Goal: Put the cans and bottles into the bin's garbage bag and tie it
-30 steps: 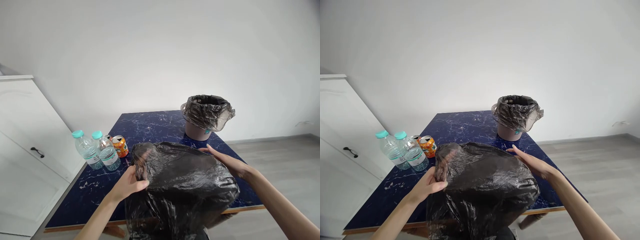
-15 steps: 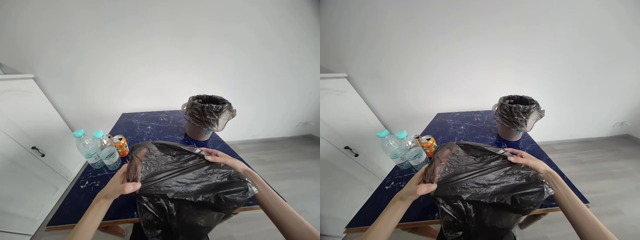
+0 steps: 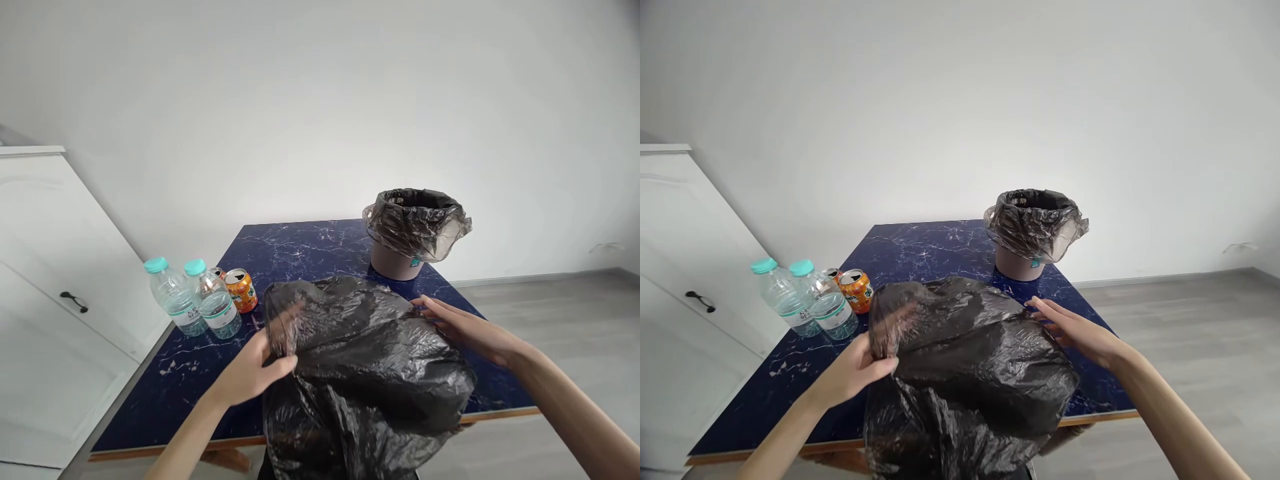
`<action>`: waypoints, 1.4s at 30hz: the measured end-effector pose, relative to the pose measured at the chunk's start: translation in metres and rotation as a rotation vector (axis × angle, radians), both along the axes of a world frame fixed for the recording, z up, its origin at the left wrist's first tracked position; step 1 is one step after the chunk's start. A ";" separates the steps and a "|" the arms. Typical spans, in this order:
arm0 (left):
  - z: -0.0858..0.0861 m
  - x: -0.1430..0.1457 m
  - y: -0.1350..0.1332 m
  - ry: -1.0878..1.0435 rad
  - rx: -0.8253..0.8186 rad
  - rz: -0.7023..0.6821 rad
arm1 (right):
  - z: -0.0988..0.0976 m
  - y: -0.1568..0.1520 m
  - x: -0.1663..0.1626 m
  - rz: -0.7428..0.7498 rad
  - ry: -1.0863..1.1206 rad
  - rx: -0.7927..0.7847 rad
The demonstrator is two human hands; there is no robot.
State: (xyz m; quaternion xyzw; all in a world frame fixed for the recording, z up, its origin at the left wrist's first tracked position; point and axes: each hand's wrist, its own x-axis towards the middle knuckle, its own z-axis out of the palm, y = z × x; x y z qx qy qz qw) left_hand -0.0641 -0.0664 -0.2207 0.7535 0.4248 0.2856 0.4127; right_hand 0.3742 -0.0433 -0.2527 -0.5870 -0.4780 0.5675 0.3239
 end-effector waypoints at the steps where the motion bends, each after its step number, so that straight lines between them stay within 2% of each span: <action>1: -0.005 -0.001 -0.010 0.065 0.044 0.029 | -0.002 -0.003 0.005 0.022 -0.004 -0.016; 3: -0.014 -0.003 -0.026 0.201 0.119 0.078 | -0.004 -0.009 0.010 0.088 -0.032 -0.024; 6: -0.020 -0.003 -0.042 0.343 0.195 0.076 | 0.000 -0.017 0.010 0.188 -0.064 -0.020; 10: -0.019 -0.002 -0.045 0.422 0.291 0.044 | 0.004 -0.016 0.003 0.250 -0.124 0.050; 14: -0.019 -0.012 -0.041 0.456 0.299 0.054 | -0.005 -0.008 -0.001 0.228 -0.170 0.127; 17: -0.022 -0.020 -0.046 0.508 0.339 0.194 | -0.017 -0.004 0.003 0.144 -0.212 0.151; 20: -0.017 -0.012 -0.058 0.512 0.585 0.448 | -0.023 -0.003 0.009 0.070 -0.278 0.189; 22: -0.009 0.004 -0.063 0.461 0.691 0.500 | -0.017 -0.003 0.012 -0.028 -0.328 0.283; 25: 0.003 0.035 -0.057 0.451 0.658 0.295 | 0.012 -0.009 0.008 -0.179 -0.347 0.471; 27: 0.003 0.053 -0.043 0.509 0.594 0.156 | 0.037 -0.017 -0.006 -0.215 -0.367 0.554; 29: -0.005 0.067 -0.028 0.576 0.511 0.071 | 0.056 -0.027 -0.027 -0.168 -0.453 0.641; 31: -0.016 0.075 -0.014 0.635 0.409 0.015 | 0.062 -0.034 -0.050 0.018 -0.538 0.726; 33: -0.029 0.078 -0.003 0.678 0.307 -0.039 | 0.053 -0.036 -0.070 0.258 -0.603 0.767; 36: -0.044 0.074 0.016 0.715 0.200 -0.101 | 0.024 -0.030 -0.085 0.500 -0.684 0.717; 39: -0.050 0.067 0.042 0.741 0.151 -0.125 | -0.006 -0.015 -0.086 0.597 -0.748 0.698; 42: -0.048 0.060 0.073 0.755 0.173 -0.126 | -0.027 0.003 -0.083 0.609 -0.801 0.706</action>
